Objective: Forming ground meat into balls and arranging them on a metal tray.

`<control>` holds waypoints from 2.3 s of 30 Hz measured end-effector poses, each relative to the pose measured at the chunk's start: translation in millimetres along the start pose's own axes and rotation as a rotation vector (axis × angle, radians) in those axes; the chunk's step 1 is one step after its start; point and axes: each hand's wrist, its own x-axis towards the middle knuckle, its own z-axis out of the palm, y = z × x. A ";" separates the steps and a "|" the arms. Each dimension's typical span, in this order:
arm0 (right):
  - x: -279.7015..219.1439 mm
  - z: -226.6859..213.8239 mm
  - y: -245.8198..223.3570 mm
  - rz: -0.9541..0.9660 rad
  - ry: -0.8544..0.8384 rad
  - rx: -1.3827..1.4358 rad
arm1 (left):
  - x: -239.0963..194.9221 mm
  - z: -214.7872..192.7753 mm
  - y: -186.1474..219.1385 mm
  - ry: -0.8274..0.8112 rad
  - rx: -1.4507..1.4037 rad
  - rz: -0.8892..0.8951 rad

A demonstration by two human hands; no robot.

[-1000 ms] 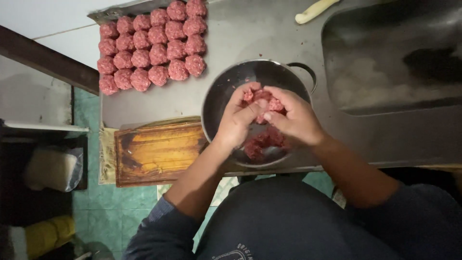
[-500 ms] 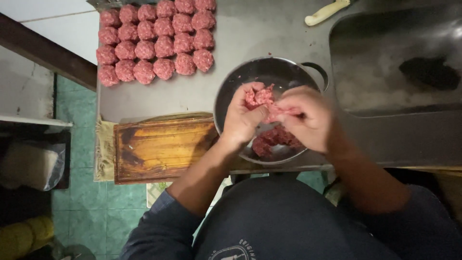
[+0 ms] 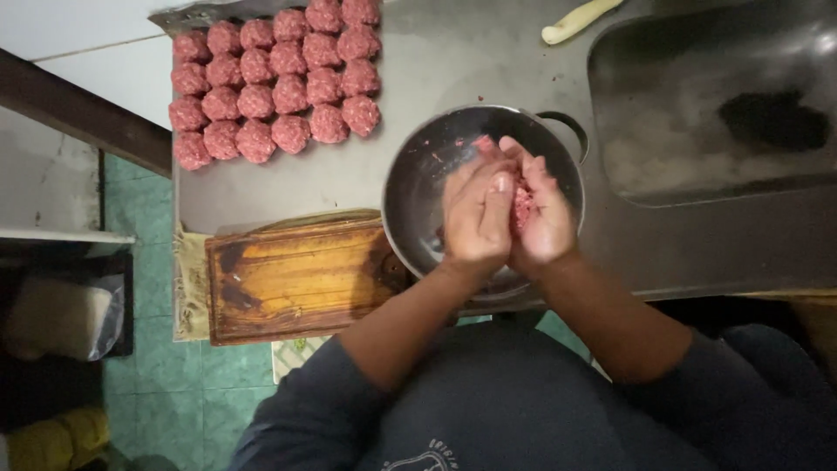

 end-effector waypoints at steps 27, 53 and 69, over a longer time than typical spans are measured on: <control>18.9 -44.8 -16.1 0.019 -0.285 -0.569 | 30.7 -24.7 24.2 0.080 -0.104 0.079; 26.0 -60.7 1.2 0.011 -0.196 -0.395 | 18.1 -7.5 9.7 -0.048 0.099 0.306; -3.9 6.0 -26.1 0.157 -0.228 -0.002 | 14.8 -11.0 14.6 -0.196 0.055 0.401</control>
